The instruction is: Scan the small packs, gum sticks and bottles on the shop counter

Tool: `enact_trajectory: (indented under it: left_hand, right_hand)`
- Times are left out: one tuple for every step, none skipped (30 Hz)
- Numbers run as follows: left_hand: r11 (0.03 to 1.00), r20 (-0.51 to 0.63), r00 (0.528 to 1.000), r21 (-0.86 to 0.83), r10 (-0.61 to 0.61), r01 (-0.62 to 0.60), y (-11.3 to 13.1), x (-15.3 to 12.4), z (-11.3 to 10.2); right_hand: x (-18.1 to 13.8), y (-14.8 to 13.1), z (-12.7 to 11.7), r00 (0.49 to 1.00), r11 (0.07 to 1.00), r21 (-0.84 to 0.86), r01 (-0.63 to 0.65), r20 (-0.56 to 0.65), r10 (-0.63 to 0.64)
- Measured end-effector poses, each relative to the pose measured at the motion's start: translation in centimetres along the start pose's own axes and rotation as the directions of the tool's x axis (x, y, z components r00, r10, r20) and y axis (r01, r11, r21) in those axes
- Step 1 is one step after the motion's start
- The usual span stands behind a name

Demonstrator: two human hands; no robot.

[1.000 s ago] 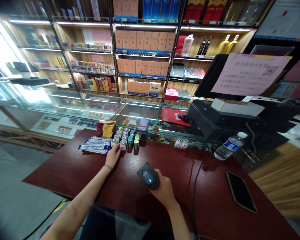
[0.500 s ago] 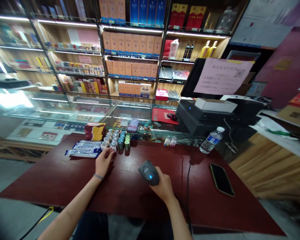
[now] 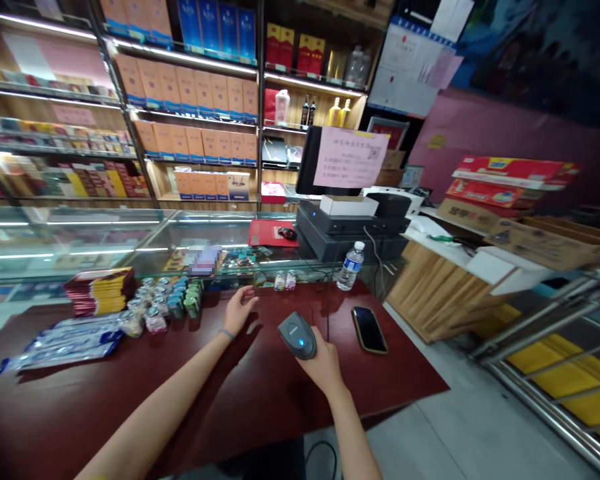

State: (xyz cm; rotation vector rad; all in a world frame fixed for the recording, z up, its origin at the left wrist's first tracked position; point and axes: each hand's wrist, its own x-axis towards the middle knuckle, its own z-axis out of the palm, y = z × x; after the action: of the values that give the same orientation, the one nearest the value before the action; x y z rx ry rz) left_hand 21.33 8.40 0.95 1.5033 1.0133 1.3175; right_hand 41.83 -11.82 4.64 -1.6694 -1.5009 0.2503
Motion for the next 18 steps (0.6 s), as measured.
enact_trajectory:
  left_hand:
    - [1.000, 0.017, 1.000, -0.010, -0.015, 0.015, -0.5, 0.6, 1.2]
    - [0.999, 0.031, 0.999, -0.018, -0.028, 0.028, -1.0, 1.2, 2.3]
    - [0.999, 0.038, 0.998, -0.026, -0.040, 0.041, -1.5, 1.8, 3.4]
    - [0.998, 0.041, 0.998, -0.035, -0.052, 0.053, -2.0, 2.4, 4.3]
    - [0.997, 0.042, 0.997, -0.045, -0.063, 0.065, -2.4, 2.9, 5.2]
    - [0.995, 0.041, 0.996, -0.056, -0.075, 0.077, -2.8, 3.3, 6.0]
    - [0.994, 0.039, 0.995, -0.065, -0.086, 0.089, -3.1, 3.8, 6.6]
    - [0.993, 0.037, 0.995, -0.071, -0.097, 0.099, -3.4, 4.1, 7.2]
    - [0.992, 0.039, 0.994, -0.069, -0.104, 0.106, -3.7, 4.5, 7.7]
    - [0.992, 0.041, 0.994, -0.059, -0.106, 0.108, -3.9, 4.8, 8.1]
    - [0.994, 0.042, 0.994, -0.042, -0.103, 0.105, -4.1, 5.0, 8.4]
    - [0.995, 0.041, 0.995, -0.020, -0.095, 0.096, -4.2, 5.3, 8.7]
    - [0.997, 0.039, 0.996, 0.003, -0.083, 0.083, -4.3, 5.6, 9.0]
    - [0.997, 0.039, 0.997, 0.026, -0.069, 0.069, -4.4, 5.8, 9.2]
    - [0.998, 0.042, 0.998, 0.045, -0.056, 0.054, -4.5, 6.1, 9.4]
    - [0.997, 0.046, 0.998, 0.064, -0.046, 0.043, -4.6, 6.4, 9.6]
    - [0.996, 0.050, 0.998, 0.081, -0.042, 0.038, -4.7, 6.6, 9.8]
    - [0.994, 0.054, 0.998, 0.098, -0.045, 0.040, -4.7, 6.8, 10.0]
  right_hand:
    - [0.0, 0.5, -0.4, 1.000, 1.000, 0.004, -0.006, -0.003, 0.006]
    - [0.1, 1.0, -0.7, 1.000, 1.000, 0.010, -0.009, -0.003, 0.009]
    - [0.1, 1.4, -1.1, 1.000, 1.000, 0.015, -0.012, -0.002, 0.012]
    - [0.1, 1.8, -1.4, 1.000, 1.000, 0.018, -0.014, -0.003, 0.014]
    - [0.0, 2.2, -1.7, 1.000, 1.000, 0.020, -0.016, -0.005, 0.016]
    - [0.0, 2.5, -1.9, 1.000, 1.000, 0.018, -0.018, -0.009, 0.018]
    - [0.0, 2.8, -2.1, 1.000, 1.000, 0.012, -0.020, -0.015, 0.020]
    - [0.0, 2.9, -2.3, 1.000, 1.000, 0.005, -0.021, -0.020, 0.021]
    - [0.0, 3.0, -2.4, 1.000, 1.000, -0.001, -0.021, -0.023, 0.020]
    - [0.0, 3.1, -2.5, 1.000, 1.000, -0.007, -0.018, -0.023, 0.018]
    - [0.0, 3.0, -2.5, 1.000, 1.000, -0.010, -0.015, -0.021, 0.015]
    - [0.0, 2.9, -2.6, 1.000, 1.000, -0.010, -0.011, -0.019, 0.011]
    - [0.0, 2.8, -2.6, 1.000, 1.000, -0.008, -0.007, -0.016, 0.007]
    - [0.1, 2.7, -2.6, 1.000, 1.000, -0.008, -0.003, -0.014, 0.003]
    - [0.1, 2.6, -2.6, 1.000, 1.000, -0.011, -0.001, -0.013, 0.001]
    - [0.0, 2.6, -2.5, 1.000, 1.000, -0.017, -0.001, -0.013, 0.001]
    - [0.0, 2.5, -2.5, 1.000, 1.000, -0.024, -0.003, -0.012, 0.002]
    - [0.0, 2.5, -2.5, 1.000, 1.000, -0.031, -0.005, -0.011, 0.005]
